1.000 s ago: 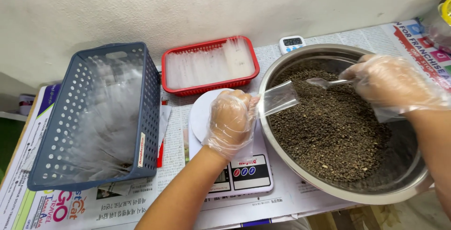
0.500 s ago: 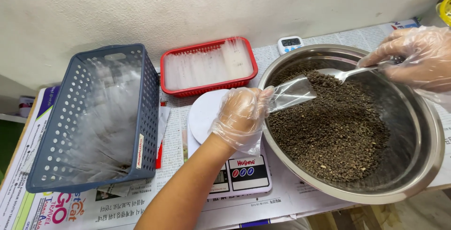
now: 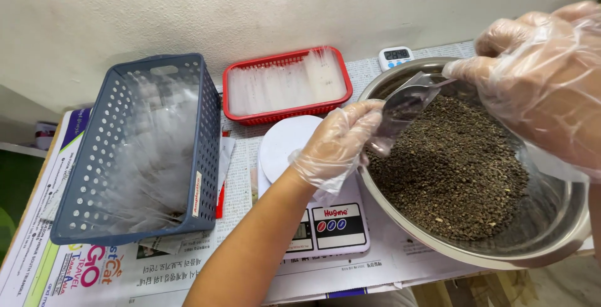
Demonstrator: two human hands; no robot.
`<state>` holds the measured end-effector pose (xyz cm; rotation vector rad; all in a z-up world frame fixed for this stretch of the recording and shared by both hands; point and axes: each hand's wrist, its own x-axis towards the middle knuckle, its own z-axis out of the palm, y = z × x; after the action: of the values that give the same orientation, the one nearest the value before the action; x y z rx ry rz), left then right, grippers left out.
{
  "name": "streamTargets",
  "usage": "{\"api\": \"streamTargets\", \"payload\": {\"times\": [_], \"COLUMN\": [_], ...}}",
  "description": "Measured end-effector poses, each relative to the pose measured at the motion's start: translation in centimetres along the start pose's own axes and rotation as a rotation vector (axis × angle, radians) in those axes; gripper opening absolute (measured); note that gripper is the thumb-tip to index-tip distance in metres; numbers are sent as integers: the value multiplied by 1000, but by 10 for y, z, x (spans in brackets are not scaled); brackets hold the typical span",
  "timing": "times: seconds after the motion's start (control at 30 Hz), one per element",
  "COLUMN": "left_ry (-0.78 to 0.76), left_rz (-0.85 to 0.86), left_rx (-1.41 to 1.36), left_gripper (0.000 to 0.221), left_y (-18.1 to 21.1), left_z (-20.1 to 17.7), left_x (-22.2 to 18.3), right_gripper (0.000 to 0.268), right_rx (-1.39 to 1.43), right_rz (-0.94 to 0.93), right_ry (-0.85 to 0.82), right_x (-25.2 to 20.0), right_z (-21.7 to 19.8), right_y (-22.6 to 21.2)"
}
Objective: Filling small plastic bags with granules, weighing them on a digital scale, and placing them in a storage basket.
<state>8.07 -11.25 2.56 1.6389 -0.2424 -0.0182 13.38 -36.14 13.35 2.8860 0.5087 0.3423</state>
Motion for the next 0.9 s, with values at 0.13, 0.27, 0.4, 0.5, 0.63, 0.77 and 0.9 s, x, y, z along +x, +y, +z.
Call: {"api": "streamTargets", "payload": {"times": [0.13, 0.27, 0.4, 0.5, 0.63, 0.77, 0.9], "left_ry": [-287, -307, -262, -195, -58, -46, -35], "left_rz": [-129, -253, -257, -297, -153, 51, -2], "left_rx": [-558, -868, -950, -1079, -886, -824, -868], "left_gripper": [45, 61, 53, 55, 40, 27, 21], "left_y": [4, -8, -8, -14, -12, -7, -3], "left_z": [-11, -13, -9, -6, -3, -9, -25], "left_x": [-13, -21, -29, -33, -41, -49, -54], "right_gripper": [32, 9, 9, 12, 22, 39, 35], "right_rx": [-204, -23, 172, 109, 286, 332, 148], "right_rz": [-210, -539, -477, -307, 231, 157, 20], "right_ry": [429, 702, 618, 371, -371, -509, -431], "right_x": [-7, 4, 29, 41, 34, 21, 26], "right_z": [16, 9, 49, 58, 43, 61, 69], "right_y": [6, 27, 64, 65, 13, -1, -1]}}
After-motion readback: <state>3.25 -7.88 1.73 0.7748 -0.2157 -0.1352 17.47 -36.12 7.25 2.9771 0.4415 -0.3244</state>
